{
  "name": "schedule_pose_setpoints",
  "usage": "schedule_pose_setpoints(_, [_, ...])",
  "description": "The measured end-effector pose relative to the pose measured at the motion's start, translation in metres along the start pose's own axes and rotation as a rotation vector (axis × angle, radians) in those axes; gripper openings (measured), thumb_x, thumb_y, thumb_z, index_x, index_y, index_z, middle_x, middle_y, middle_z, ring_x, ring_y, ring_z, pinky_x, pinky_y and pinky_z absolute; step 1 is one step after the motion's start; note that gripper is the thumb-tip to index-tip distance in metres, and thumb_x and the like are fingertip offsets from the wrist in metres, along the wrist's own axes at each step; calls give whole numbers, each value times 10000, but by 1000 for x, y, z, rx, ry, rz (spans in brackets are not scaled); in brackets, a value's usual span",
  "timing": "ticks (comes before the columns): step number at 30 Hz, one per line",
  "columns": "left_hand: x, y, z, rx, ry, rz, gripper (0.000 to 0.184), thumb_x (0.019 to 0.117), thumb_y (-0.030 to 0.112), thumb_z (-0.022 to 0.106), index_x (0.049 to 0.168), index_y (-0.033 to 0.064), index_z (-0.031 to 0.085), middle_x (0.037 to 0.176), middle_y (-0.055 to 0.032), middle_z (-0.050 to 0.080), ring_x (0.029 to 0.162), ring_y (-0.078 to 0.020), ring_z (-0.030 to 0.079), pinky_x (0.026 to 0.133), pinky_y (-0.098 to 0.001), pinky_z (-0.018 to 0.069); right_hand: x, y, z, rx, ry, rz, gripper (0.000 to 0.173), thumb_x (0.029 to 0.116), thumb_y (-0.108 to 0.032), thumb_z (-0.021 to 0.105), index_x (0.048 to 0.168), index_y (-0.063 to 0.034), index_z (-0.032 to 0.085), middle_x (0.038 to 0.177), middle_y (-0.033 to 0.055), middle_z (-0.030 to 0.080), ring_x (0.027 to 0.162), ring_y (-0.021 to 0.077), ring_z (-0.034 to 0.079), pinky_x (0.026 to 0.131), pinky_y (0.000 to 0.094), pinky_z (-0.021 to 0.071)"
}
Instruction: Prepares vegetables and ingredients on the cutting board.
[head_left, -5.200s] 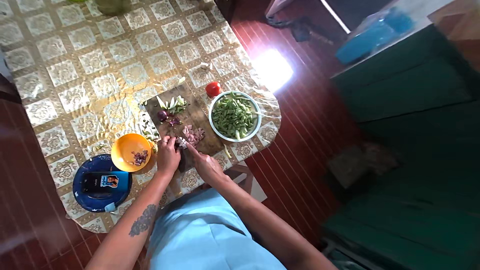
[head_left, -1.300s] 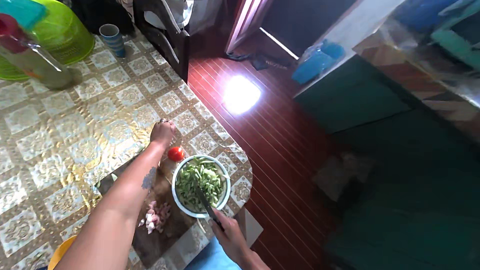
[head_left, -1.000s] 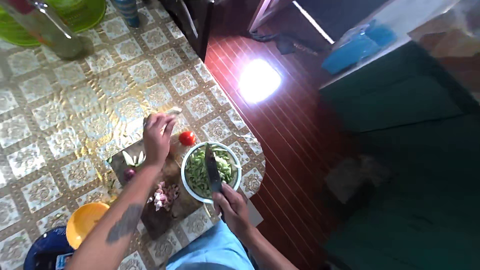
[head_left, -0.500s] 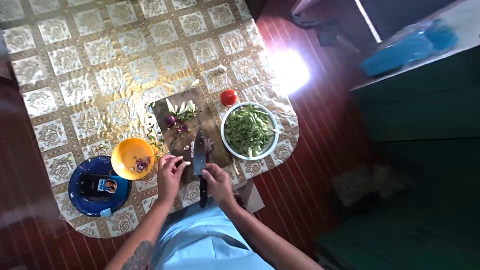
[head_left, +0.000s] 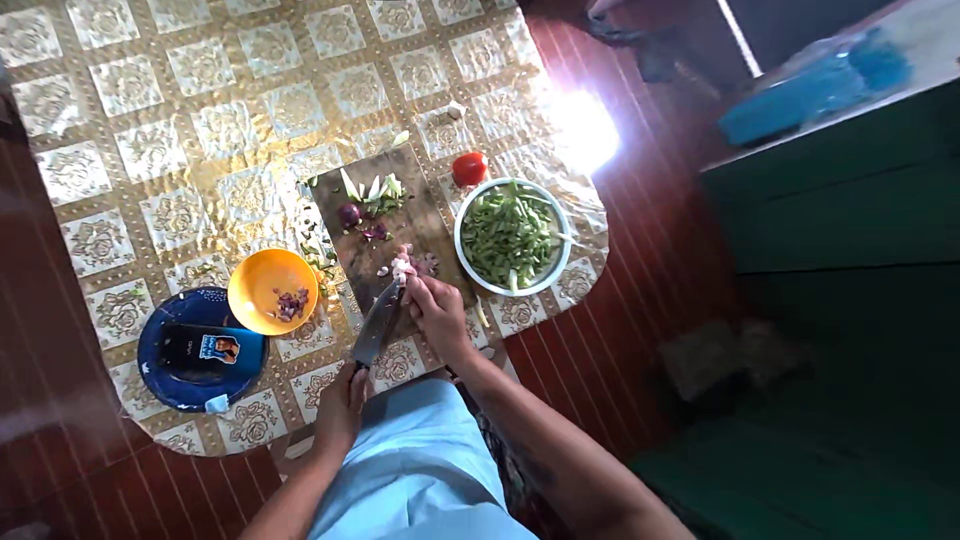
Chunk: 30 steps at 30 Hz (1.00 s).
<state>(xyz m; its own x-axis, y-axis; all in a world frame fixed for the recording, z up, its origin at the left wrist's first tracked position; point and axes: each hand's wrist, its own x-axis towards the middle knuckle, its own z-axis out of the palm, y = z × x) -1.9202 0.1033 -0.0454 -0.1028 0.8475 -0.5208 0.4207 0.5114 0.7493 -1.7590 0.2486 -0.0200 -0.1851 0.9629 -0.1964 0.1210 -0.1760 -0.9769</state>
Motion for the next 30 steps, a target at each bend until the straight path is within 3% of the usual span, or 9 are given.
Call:
schedule_pose_setpoints(5, [16,-3,8,25,-10,-138,342,1107,239,441,1090,-40,638,729,-76,598,637,-169,598,655,-361,528,28,-40,23,223,-275,-322,473,1078,-275,450,637,-116,511,542,-86,463,465,-34,380,449,149,325])
schedule_pose_setpoints(10, [17,3,7,78,-26,-187,342,1109,246,449,1093,-41,634,740,-98,613,661,-208,619,684,-405,537,37,-80,48,477,-576,-625,533,1086,-371,451,655,-61,493,560,-42,450,559,-29,466,540,158,392])
schedule_pose_setpoints(12, [19,3,7,117,-3,-166,346,1105,246,452,1085,-42,641,737,-114,632,666,-237,645,682,-435,554,47,-45,57,446,-607,-568,528,1089,-345,443,655,-47,492,551,-54,418,546,-40,414,533,162,343])
schedule_pose_setpoints(15, [19,7,7,147,-40,-216,362,1107,265,434,1145,-27,643,816,-147,662,755,-292,672,764,-502,555,67,45,62,132,-631,-226,425,1054,-184,468,673,-24,571,540,-77,409,491,-20,384,498,190,346])
schedule_pose_setpoints(17, [19,5,5,106,-56,-240,361,1110,269,428,1138,-19,644,821,-127,654,738,-257,658,746,-472,556,71,49,65,57,-666,-112,422,1066,-176,480,684,-21,569,539,-67,397,478,3,379,493,204,346])
schedule_pose_setpoints(21, [12,-10,0,-290,-59,-187,309,1100,199,393,1065,6,632,650,34,557,503,-52,497,489,-226,450,53,7,46,383,-509,-246,463,1055,-302,477,619,-147,496,546,-144,408,520,-59,390,516,157,329])
schedule_pose_setpoints(23, [1,-12,-4,-566,-39,-145,310,1093,167,344,1083,16,615,619,72,551,459,-6,478,446,-164,434,44,-5,25,531,-326,-291,518,1038,-499,511,610,-208,496,533,-139,420,498,-36,415,494,171,351])
schedule_pose_setpoints(25, [-4,-6,-4,-696,-1,-85,320,1098,164,314,1088,30,604,628,93,561,467,9,493,455,-151,451,34,-9,5,588,-164,-229,526,1026,-516,535,600,-214,480,512,-124,399,454,-12,397,455,180,340])
schedule_pose_setpoints(30, [2,10,4,-431,17,-17,289,1076,177,391,1068,-2,617,637,88,543,493,11,488,482,-165,446,9,-36,6,597,-217,-324,494,1059,-439,508,626,-203,505,545,-140,424,512,-45,412,501,159,334])
